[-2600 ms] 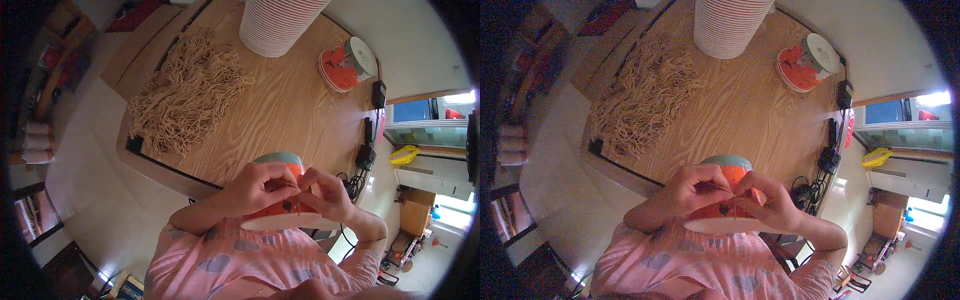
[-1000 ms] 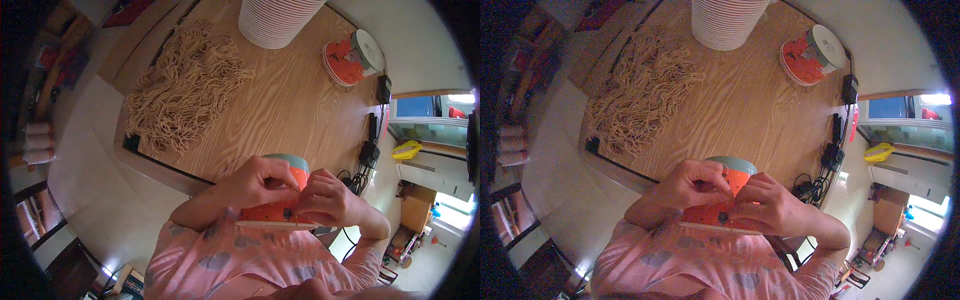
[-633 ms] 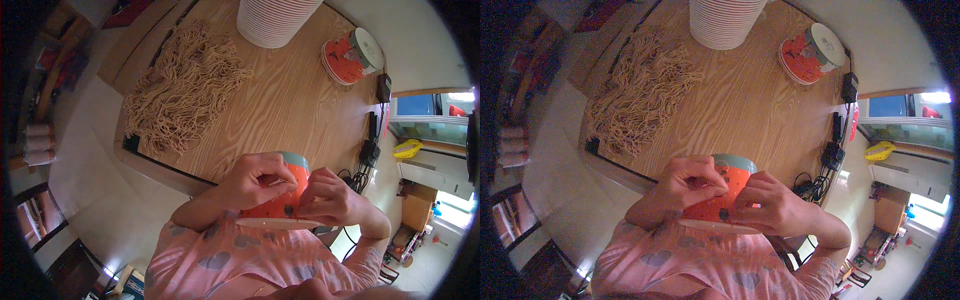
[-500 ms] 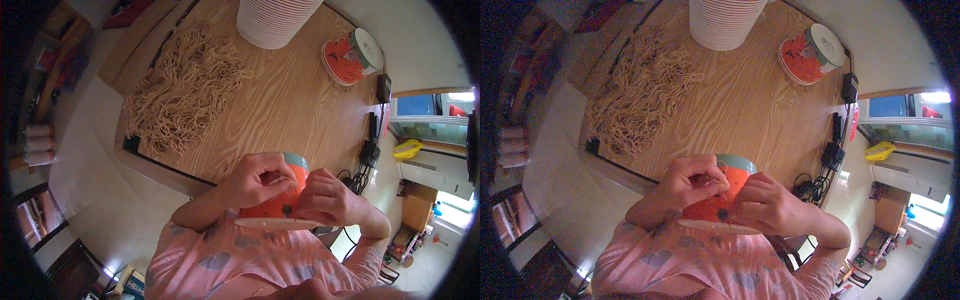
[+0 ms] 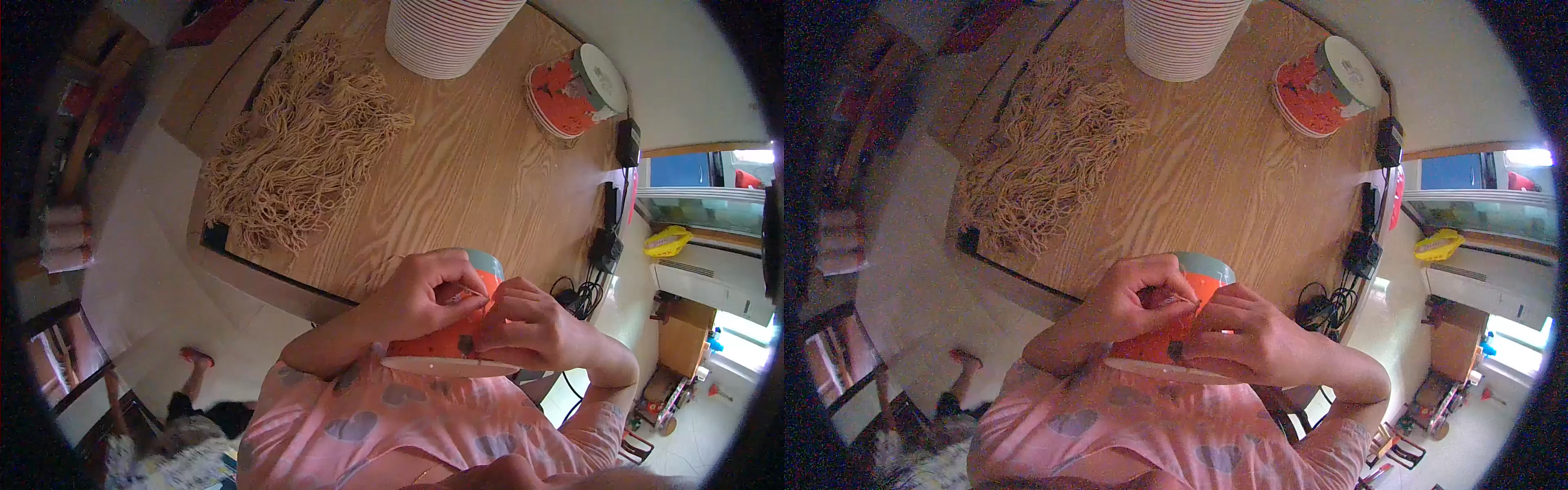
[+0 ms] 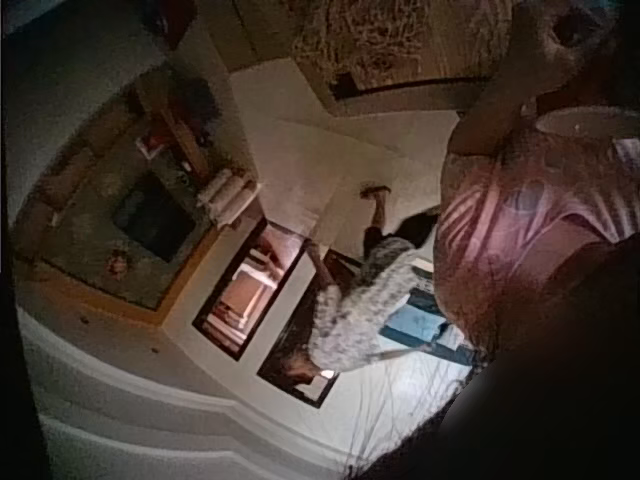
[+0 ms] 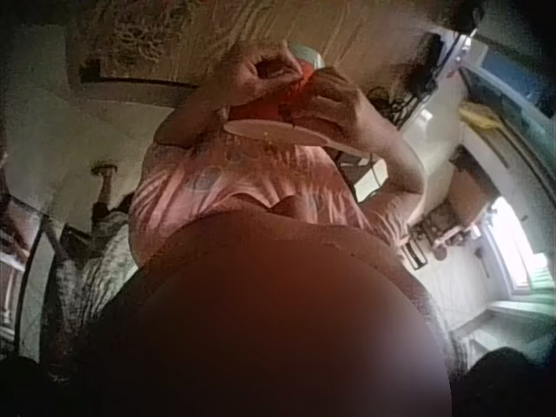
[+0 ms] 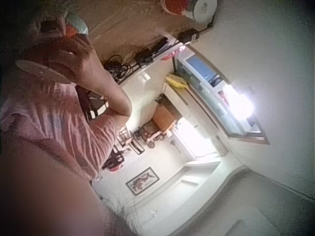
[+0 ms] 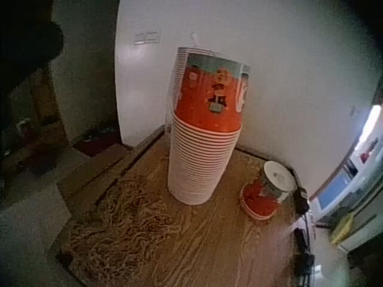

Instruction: The recorder threads a string handle through pre-punched holes in paper buckets.

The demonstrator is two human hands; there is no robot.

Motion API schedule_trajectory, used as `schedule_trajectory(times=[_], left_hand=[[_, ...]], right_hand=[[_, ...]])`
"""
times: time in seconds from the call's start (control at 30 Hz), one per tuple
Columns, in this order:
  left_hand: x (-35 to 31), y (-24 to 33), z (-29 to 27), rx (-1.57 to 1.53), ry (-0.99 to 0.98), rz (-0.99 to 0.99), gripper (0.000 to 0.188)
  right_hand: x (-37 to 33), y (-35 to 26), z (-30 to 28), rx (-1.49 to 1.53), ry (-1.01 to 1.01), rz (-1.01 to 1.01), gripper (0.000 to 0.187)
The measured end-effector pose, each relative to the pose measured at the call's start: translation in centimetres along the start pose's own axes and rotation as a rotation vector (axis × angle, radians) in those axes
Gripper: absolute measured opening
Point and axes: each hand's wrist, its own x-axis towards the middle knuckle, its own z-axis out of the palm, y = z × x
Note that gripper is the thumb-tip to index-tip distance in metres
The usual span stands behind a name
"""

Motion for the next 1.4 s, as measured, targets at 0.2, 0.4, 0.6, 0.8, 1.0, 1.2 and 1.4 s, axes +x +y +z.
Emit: schedule_trajectory(times=[0.2,0.4,0.6,0.8,1.0,1.2,1.4], left_hand=[[0.0,0.0,0.0,0.006,-0.013,0.003,0.006],[0.2,0.0,-0.1,0.0,-0.022,-0.009,0.007],[0.1,-0.1,0.0,0.018,-0.013,0.0,0.006],[-0.1,-0.1,-0.3,0.078,0.046,0.064,0.006],[0.2,0.2,-0.1,0.071,0.064,0.065,0.006],[0.6,-0.5,0.2,0.15,0.149,0.115,0.007],[0.9,1.0,-0.9,0.221,0.274,0.182,0.008]], right_hand=[[0.1,0.0,0.0,-0.019,0.014,0.006,0.019],[-0.3,0.2,0.0,0.026,0.009,0.069,0.02],[-0.2,0.3,-0.2,0.024,-0.02,0.011,0.022],[-0.2,0.3,-0.5,0.032,-0.047,0.037,0.02],[-0.3,0.4,-0.2,0.018,0.003,0.036,0.018],[-0.1,-0.5,-0.1,0.052,0.147,0.11,0.028],[-0.6,-0.3,0.0,-0.038,0.267,0.468,0.028]])
